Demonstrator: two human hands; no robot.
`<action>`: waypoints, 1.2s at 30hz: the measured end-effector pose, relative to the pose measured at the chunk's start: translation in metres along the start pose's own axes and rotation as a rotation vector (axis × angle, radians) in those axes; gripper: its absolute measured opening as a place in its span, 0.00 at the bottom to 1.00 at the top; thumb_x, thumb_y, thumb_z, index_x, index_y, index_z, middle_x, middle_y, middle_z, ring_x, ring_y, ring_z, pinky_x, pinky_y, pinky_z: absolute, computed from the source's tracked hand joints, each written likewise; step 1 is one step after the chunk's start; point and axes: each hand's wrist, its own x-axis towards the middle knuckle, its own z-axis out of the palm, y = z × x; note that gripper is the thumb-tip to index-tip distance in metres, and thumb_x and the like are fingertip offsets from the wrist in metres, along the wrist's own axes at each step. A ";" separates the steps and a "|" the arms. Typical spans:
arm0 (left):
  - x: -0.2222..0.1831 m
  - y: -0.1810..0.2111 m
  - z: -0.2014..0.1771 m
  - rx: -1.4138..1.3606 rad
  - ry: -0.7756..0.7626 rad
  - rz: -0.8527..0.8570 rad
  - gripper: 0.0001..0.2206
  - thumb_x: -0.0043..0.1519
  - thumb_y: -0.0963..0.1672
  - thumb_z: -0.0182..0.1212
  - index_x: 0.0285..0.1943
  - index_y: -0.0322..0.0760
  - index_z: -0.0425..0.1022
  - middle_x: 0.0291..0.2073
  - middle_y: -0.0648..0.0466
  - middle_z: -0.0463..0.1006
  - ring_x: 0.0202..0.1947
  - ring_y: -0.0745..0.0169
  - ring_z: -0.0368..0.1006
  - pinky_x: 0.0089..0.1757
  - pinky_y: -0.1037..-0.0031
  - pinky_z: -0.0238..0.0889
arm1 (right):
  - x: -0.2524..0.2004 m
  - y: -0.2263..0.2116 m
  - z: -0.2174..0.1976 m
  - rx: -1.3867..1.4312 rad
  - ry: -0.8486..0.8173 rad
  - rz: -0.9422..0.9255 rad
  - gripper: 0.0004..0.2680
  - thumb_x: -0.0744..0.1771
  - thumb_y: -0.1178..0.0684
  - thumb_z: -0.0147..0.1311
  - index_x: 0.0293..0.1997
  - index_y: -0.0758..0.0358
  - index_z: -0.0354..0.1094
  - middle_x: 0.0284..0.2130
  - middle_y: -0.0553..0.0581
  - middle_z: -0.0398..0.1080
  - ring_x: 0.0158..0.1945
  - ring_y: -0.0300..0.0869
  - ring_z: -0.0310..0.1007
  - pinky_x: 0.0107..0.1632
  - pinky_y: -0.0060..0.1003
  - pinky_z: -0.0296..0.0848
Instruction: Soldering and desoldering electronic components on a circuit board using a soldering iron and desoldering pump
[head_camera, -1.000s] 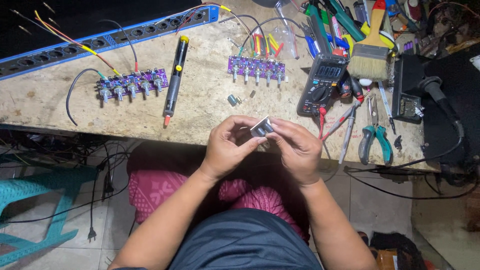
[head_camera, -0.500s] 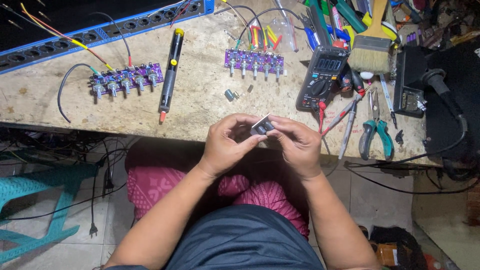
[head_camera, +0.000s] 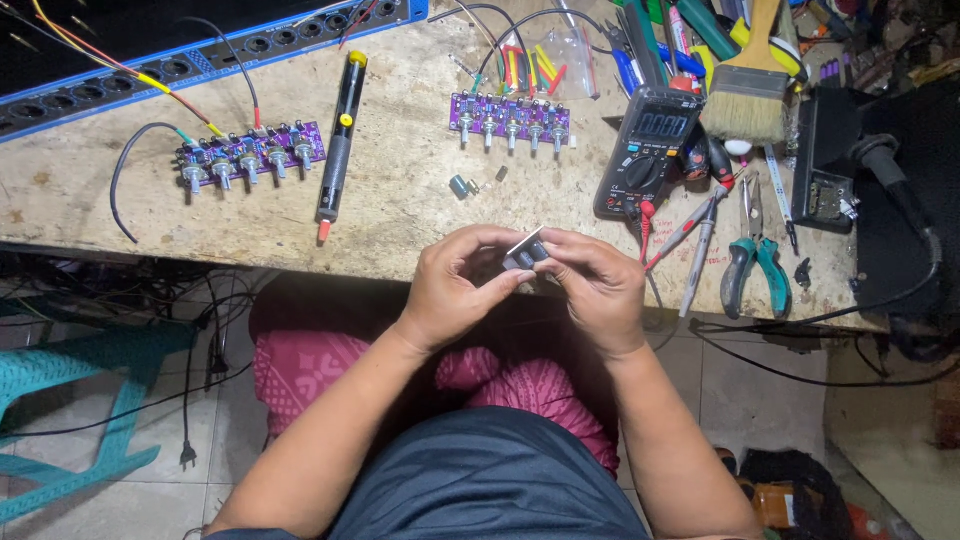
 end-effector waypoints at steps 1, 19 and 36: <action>0.000 -0.001 -0.001 -0.001 0.000 -0.001 0.15 0.53 0.37 0.76 0.49 0.27 0.81 0.44 0.43 0.83 0.48 0.50 0.81 0.45 0.68 0.78 | 0.002 -0.004 0.000 -0.001 0.000 0.001 0.05 0.61 0.63 0.71 0.35 0.68 0.78 0.39 0.68 0.80 0.43 0.52 0.82 0.46 0.41 0.79; 0.001 0.001 -0.005 0.203 -0.080 0.155 0.13 0.56 0.40 0.74 0.49 0.33 0.80 0.42 0.47 0.84 0.46 0.48 0.81 0.47 0.65 0.75 | 0.001 0.009 -0.005 0.016 -0.056 0.024 0.05 0.60 0.63 0.71 0.34 0.67 0.79 0.37 0.66 0.80 0.43 0.50 0.82 0.47 0.41 0.79; 0.000 0.002 -0.004 0.203 -0.099 0.217 0.12 0.58 0.41 0.72 0.49 0.31 0.79 0.42 0.45 0.83 0.46 0.44 0.81 0.47 0.61 0.73 | 0.007 0.002 -0.008 0.076 -0.107 0.008 0.06 0.60 0.62 0.72 0.34 0.66 0.79 0.36 0.66 0.79 0.41 0.50 0.81 0.46 0.42 0.78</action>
